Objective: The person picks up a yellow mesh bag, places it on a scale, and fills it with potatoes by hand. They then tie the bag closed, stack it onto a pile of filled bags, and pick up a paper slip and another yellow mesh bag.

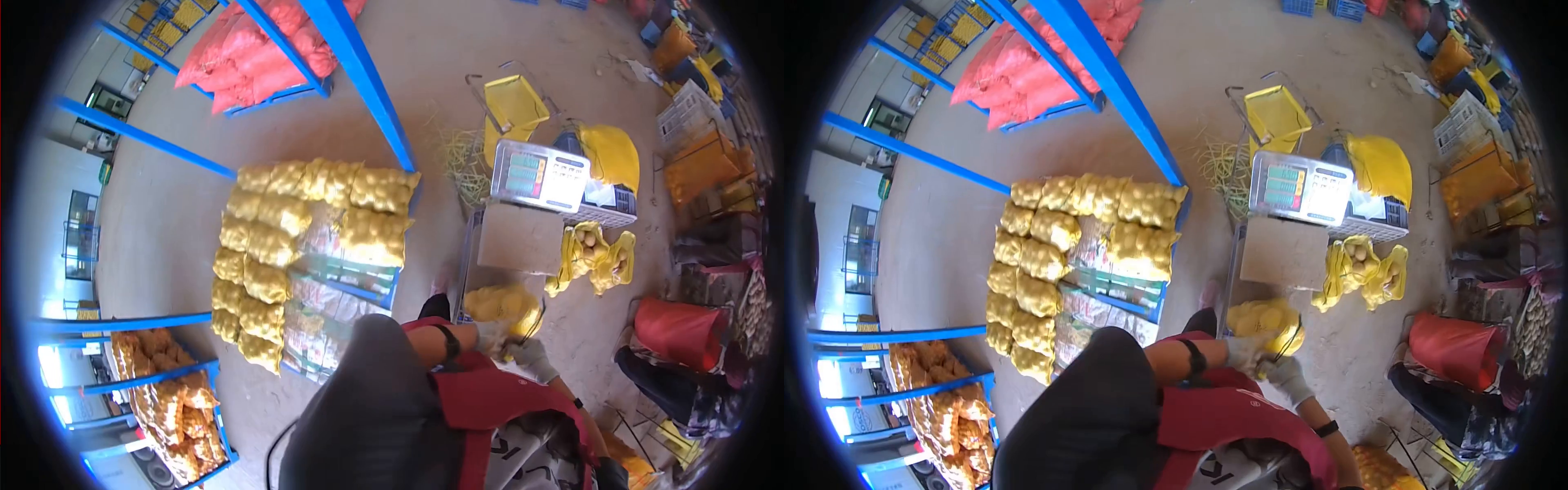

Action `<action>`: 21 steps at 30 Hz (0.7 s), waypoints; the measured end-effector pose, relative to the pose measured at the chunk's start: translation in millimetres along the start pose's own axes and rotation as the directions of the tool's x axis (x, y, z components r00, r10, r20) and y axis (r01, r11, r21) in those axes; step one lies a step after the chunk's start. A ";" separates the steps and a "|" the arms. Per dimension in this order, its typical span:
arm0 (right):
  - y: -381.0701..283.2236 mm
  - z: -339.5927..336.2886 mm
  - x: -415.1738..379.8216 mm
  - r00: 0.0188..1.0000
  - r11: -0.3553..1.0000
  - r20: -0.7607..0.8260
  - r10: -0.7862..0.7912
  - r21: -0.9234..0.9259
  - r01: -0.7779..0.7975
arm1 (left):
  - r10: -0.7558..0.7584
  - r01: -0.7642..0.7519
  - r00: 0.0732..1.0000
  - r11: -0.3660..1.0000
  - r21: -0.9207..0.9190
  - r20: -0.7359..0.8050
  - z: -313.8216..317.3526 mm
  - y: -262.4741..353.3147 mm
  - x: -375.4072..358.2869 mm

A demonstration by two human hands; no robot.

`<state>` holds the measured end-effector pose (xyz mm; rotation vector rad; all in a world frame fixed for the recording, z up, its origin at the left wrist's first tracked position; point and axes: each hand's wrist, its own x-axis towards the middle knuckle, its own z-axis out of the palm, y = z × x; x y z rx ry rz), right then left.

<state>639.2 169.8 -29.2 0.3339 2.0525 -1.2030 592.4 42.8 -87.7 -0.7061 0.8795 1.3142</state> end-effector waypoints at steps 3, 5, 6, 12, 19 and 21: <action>-4.5 0.7 -57.8 0.993 0.907 0.114 -0.019 -0.416 0.065 | 0.025 -0.023 0.991 1.000 -0.015 0.133 9.9 -55.5 74.8; 57.1 1.9 -65.2 0.965 0.989 0.238 -0.112 0.121 0.085 | 0.313 -0.236 0.936 0.899 0.370 -0.164 0.6 -100.0 115.0; 89.6 -5.9 -69.9 0.926 0.779 0.285 -0.249 0.626 0.017 | 0.314 -0.239 0.944 0.865 0.441 -0.103 3.8 -85.2 73.3; 105.3 -61.1 -59.4 0.965 0.791 -0.070 0.251 0.589 -0.163 | 0.270 -0.147 0.949 0.836 0.529 -0.162 18.9 -7.7 -115.9; -8.7 41.3 8.7 0.927 0.628 0.346 -0.147 0.757 -0.182 | 0.715 -0.648 0.649 0.342 0.680 0.260 -32.0 -1.0 -317.9; -62.6 78.2 26.1 0.849 0.459 0.488 -0.203 0.813 -0.357 | 0.759 -0.592 0.647 0.444 0.672 0.069 -68.5 -6.7 -363.1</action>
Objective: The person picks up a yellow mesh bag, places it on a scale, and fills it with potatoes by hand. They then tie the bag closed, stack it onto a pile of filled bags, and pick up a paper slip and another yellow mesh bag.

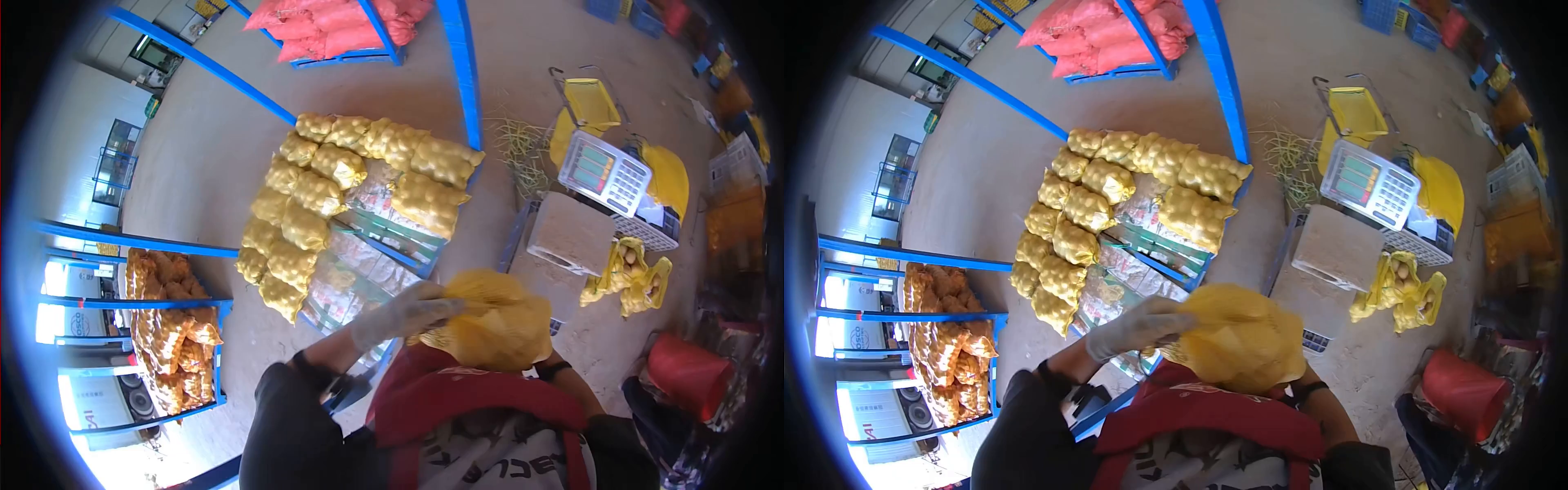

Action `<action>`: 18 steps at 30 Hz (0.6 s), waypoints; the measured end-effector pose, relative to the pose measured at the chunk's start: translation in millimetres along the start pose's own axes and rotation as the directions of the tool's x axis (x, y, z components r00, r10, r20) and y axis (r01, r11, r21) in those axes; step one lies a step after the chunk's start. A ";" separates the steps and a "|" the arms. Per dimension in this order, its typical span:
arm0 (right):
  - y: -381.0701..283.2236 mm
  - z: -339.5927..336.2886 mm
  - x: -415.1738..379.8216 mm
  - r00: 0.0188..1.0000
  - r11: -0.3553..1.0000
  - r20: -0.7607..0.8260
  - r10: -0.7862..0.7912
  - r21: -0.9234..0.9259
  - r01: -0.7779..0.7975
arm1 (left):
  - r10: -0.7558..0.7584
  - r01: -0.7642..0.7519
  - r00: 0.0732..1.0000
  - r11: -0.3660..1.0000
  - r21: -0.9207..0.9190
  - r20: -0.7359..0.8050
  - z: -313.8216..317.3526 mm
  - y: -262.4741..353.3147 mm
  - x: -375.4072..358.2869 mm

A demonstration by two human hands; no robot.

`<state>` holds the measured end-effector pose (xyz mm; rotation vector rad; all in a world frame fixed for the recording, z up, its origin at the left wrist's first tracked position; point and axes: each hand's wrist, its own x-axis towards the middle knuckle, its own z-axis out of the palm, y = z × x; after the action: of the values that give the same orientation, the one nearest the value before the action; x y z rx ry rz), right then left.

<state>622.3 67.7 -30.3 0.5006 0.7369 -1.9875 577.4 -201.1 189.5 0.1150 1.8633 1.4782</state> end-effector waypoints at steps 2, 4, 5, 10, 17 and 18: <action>0.1 38.7 42.2 0.994 0.979 0.067 0.084 0.180 -0.095 | 0.092 -0.088 0.990 0.995 0.040 -0.106 -32.2 -33.3 -21.7; 1.0 69.5 86.1 0.987 0.940 0.088 0.133 0.303 -0.153 | -0.141 0.087 0.811 0.989 -0.121 -0.568 -70.0 -77.6 -22.8; 3.9 81.4 107.5 0.985 0.920 0.080 0.153 0.352 -0.172 | -0.140 0.083 0.814 0.989 -0.126 -0.564 -89.2 -115.0 -16.2; 16.3 101.8 273.6 0.991 0.885 -0.015 0.131 0.452 -0.110 | -0.147 -0.096 0.609 0.962 -0.257 -0.779 -237.6 -359.2 49.1; -28.4 134.0 528.9 0.999 0.926 -0.038 -0.004 0.377 0.018 | -0.280 -0.201 0.723 0.790 -0.580 -0.632 -445.3 -390.3 114.5; -31.1 128.1 563.1 0.999 0.927 -0.051 0.007 0.374 0.013 | -0.309 -0.066 0.716 0.863 -0.501 -0.626 -477.4 -417.3 126.9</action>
<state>314.0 -359.6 -268.6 0.7775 0.3842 -2.1335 355.1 -660.9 -207.2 -0.9304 1.8865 2.0213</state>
